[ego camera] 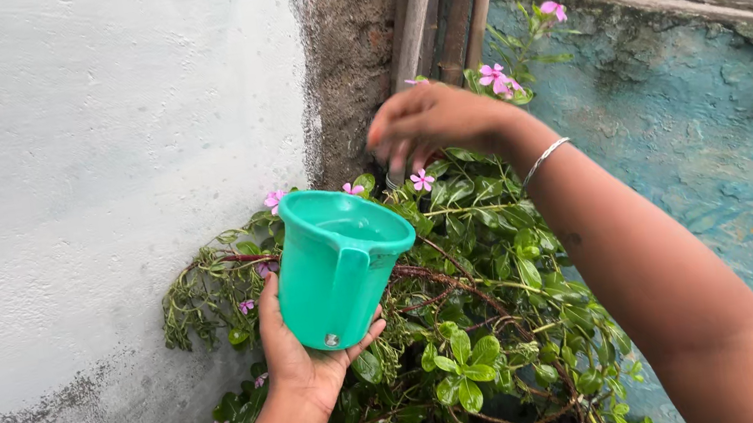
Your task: The person holds a mug of water and sprinkles water onto a flowering plant by hand, removes dried stems from the plant by hand, and pours water over the foliage.
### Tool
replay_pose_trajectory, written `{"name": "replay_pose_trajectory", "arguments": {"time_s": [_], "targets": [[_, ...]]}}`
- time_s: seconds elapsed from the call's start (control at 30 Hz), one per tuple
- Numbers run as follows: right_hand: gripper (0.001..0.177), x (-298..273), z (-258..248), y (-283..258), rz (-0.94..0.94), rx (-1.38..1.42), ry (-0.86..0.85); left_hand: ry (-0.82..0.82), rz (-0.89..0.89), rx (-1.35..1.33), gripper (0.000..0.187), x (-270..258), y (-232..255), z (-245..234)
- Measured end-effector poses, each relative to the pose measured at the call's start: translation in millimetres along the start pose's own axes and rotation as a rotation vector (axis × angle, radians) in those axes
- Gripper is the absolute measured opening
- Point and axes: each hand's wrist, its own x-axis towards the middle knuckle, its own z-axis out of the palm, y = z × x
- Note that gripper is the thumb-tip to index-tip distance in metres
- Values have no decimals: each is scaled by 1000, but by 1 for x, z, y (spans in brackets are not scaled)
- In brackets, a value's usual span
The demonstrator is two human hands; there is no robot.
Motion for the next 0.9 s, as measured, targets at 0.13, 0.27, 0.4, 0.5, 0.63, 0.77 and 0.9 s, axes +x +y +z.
{"name": "replay_pose_trajectory", "arguments": {"time_s": [0.13, 0.27, 0.4, 0.5, 0.63, 0.77, 0.9], "targets": [[29, 27, 61, -1, 50, -280, -392, 1, -1, -2, 86, 1, -1, 1], [44, 72, 108, 68, -209, -434, -561, 12, -5, -12, 85, 0, 1, 4], [36, 84, 107, 66, -23, -103, -606, 57, 12, -18, 86, -2, 8, 1], [22, 73, 56, 12, 165, 68, -384, 33, 51, -15, 88, 0, 14, -2], [39, 48, -3, -34, -255, 782, -213, 48, 85, -80, 89, 1, 22, -9], [27, 62, -3, -19, -87, 543, 293, 87, 113, -74, 90, 0, 27, -18], [39, 69, -11, 32, 288, 105, 118, 95, 121, -51, 91, -6, 26, -22]]}}
